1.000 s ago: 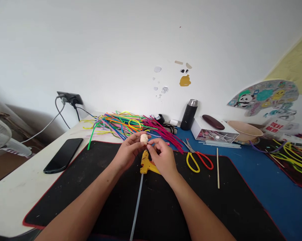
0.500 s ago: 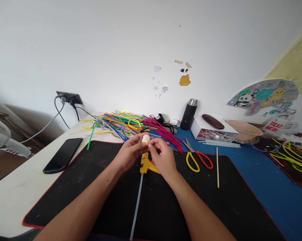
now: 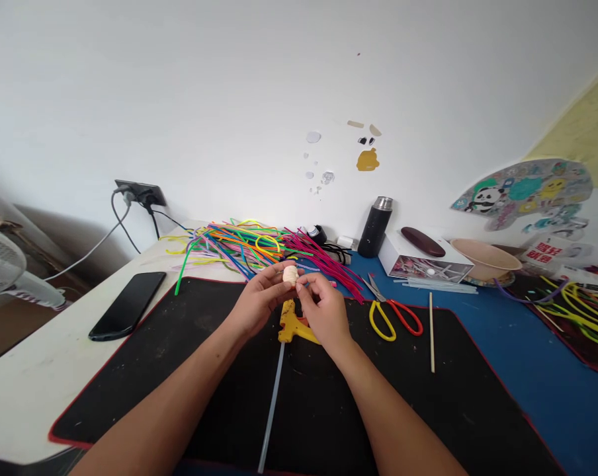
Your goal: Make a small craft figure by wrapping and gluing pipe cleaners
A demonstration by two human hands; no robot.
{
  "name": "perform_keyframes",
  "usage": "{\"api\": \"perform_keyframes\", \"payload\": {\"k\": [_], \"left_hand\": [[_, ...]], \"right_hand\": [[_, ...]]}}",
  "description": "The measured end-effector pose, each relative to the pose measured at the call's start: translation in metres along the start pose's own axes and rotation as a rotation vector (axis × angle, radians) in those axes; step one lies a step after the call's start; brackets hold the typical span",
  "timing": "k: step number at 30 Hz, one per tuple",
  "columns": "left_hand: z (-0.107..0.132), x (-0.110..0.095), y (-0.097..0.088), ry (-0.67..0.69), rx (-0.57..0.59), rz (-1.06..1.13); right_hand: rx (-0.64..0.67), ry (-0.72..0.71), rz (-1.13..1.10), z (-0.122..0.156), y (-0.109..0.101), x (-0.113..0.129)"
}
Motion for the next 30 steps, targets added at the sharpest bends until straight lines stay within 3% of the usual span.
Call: {"api": "perform_keyframes", "payload": {"k": [6, 10, 23, 30], "left_hand": [[0.0, -0.0002, 0.0029, 0.063, -0.027, -0.02], [0.0001, 0.0004, 0.0034, 0.082, -0.027, -0.049], [-0.0012, 0.0017, 0.0016, 0.146, -0.066, -0.187], [-0.0023, 0.0032, -0.0011, 0.185, -0.056, -0.297]], "right_hand": [[-0.021, 0.09, -0.231, -0.0013, -0.0016, 0.0043], [-0.026, 0.102, -0.273, -0.0013, -0.0016, 0.0025], [0.04, 0.069, -0.131, 0.0028, 0.0051, 0.0017], [0.049, -0.064, 0.213, 0.0055, 0.0036, 0.0027]]}}
Point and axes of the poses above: each hand's wrist, its own z-axis away from the middle knuckle, its own y-axis out of the palm, x = y × z, the point moved 1 cm from there along -z, towards the middle knuckle, and after that the axes turned 5 degrees about x, right-handed, at the moved point
